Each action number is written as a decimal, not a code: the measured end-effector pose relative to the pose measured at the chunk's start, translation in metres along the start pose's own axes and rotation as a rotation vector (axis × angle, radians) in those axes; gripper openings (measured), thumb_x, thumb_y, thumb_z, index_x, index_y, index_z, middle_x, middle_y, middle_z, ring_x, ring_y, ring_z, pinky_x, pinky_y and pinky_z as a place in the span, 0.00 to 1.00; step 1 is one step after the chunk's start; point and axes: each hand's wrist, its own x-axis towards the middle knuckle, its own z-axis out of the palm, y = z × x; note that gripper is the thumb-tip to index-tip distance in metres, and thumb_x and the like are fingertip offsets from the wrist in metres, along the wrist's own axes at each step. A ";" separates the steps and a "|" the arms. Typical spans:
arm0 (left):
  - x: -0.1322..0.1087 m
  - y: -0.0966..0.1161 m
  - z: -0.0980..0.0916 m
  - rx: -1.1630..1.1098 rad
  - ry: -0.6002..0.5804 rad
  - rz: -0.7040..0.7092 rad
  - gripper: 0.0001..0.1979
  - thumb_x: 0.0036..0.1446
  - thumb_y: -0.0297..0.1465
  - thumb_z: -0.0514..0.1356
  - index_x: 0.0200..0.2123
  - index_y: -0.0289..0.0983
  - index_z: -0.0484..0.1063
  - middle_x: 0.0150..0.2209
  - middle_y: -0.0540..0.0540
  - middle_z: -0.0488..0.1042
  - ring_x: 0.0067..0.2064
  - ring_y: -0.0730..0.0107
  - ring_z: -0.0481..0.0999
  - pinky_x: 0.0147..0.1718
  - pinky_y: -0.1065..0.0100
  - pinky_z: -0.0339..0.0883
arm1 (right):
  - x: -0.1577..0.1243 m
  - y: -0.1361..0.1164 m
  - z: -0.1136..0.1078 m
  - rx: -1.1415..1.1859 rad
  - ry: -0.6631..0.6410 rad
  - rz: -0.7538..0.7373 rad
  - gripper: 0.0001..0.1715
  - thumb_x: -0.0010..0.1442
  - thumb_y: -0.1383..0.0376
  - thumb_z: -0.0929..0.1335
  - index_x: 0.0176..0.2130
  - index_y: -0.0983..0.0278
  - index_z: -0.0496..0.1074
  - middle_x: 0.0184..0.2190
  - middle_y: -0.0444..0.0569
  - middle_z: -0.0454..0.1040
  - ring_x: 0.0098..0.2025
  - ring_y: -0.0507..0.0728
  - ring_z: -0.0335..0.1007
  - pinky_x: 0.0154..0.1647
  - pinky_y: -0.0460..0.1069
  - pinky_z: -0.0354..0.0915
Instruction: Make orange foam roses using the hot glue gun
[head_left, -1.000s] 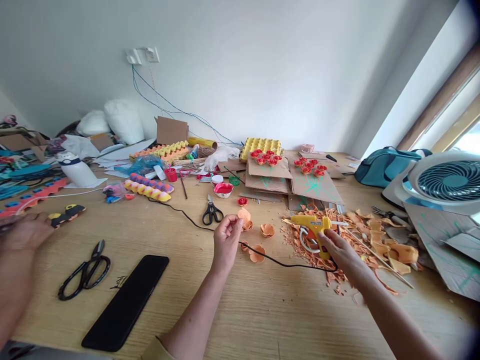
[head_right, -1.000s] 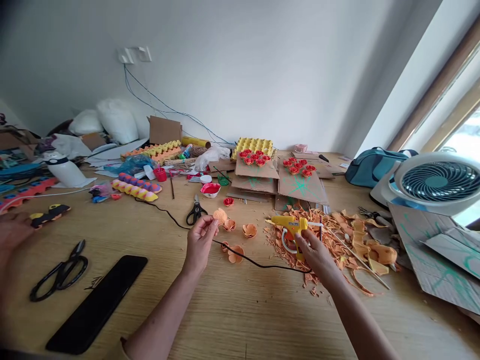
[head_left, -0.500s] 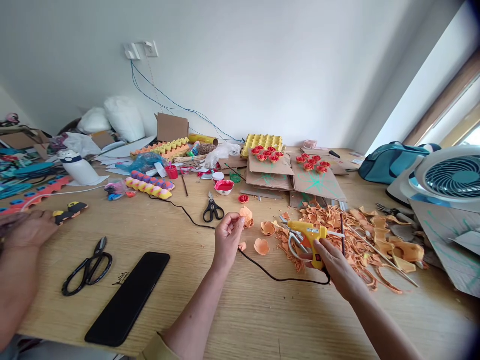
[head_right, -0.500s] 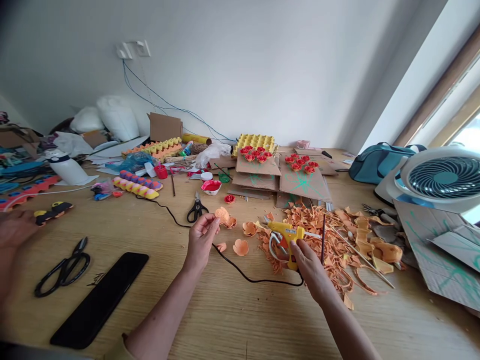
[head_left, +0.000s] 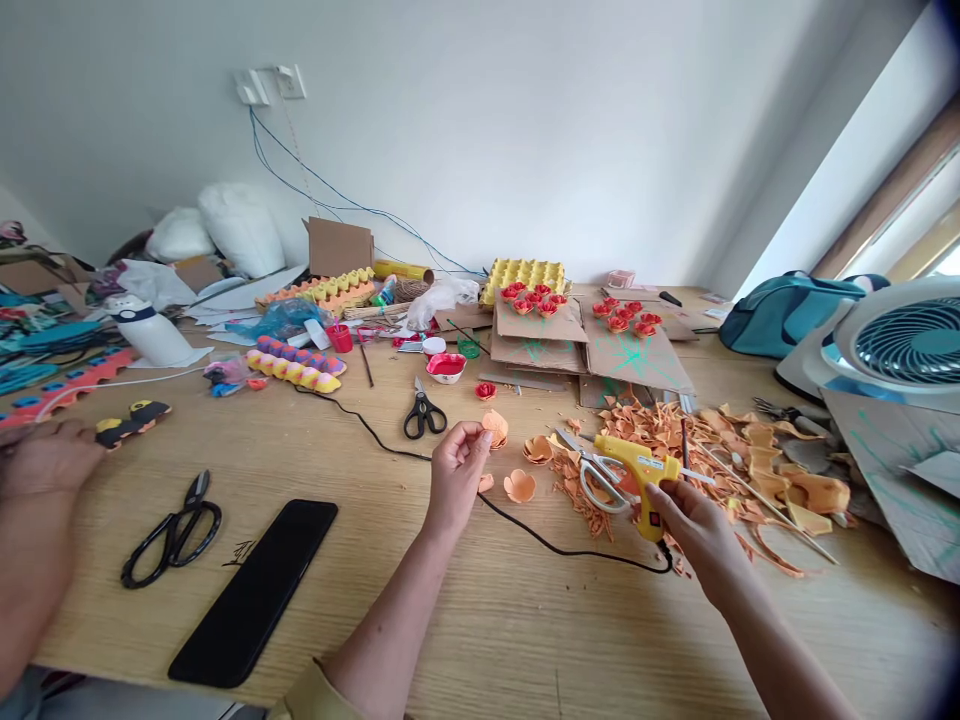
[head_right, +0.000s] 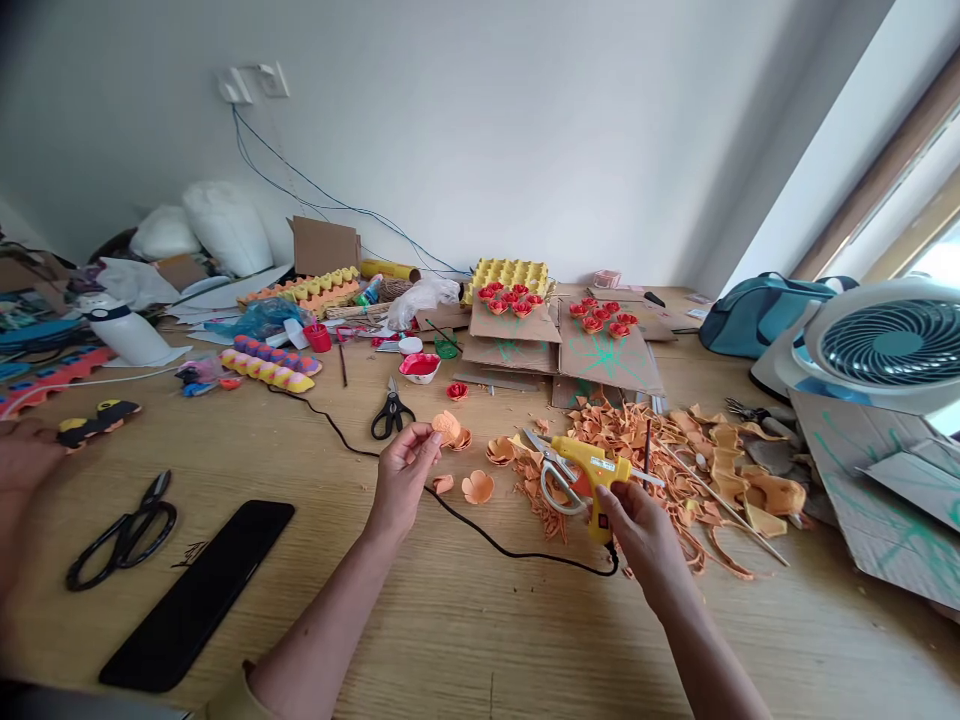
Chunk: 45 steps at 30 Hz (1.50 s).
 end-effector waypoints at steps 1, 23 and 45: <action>0.000 0.000 0.000 0.003 -0.002 -0.004 0.12 0.55 0.40 0.65 0.30 0.37 0.72 0.25 0.52 0.71 0.28 0.73 0.71 0.28 0.73 0.64 | 0.001 -0.001 0.002 0.006 -0.005 0.013 0.25 0.50 0.44 0.75 0.33 0.61 0.71 0.25 0.47 0.78 0.29 0.58 0.76 0.27 0.49 0.70; 0.000 0.001 -0.001 0.000 -0.031 0.003 0.11 0.56 0.39 0.65 0.30 0.37 0.73 0.26 0.51 0.72 0.29 0.72 0.71 0.32 0.72 0.67 | -0.029 0.001 0.004 0.219 0.056 0.038 0.30 0.56 0.43 0.72 0.50 0.58 0.67 0.38 0.53 0.83 0.44 0.68 0.82 0.35 0.54 0.78; 0.000 0.001 0.000 -0.031 -0.042 -0.026 0.11 0.54 0.39 0.66 0.30 0.38 0.73 0.26 0.51 0.72 0.29 0.72 0.71 0.31 0.72 0.66 | -0.068 0.015 0.022 0.101 0.140 -0.085 0.36 0.55 0.37 0.70 0.48 0.59 0.66 0.42 0.53 0.79 0.39 0.63 0.78 0.37 0.53 0.73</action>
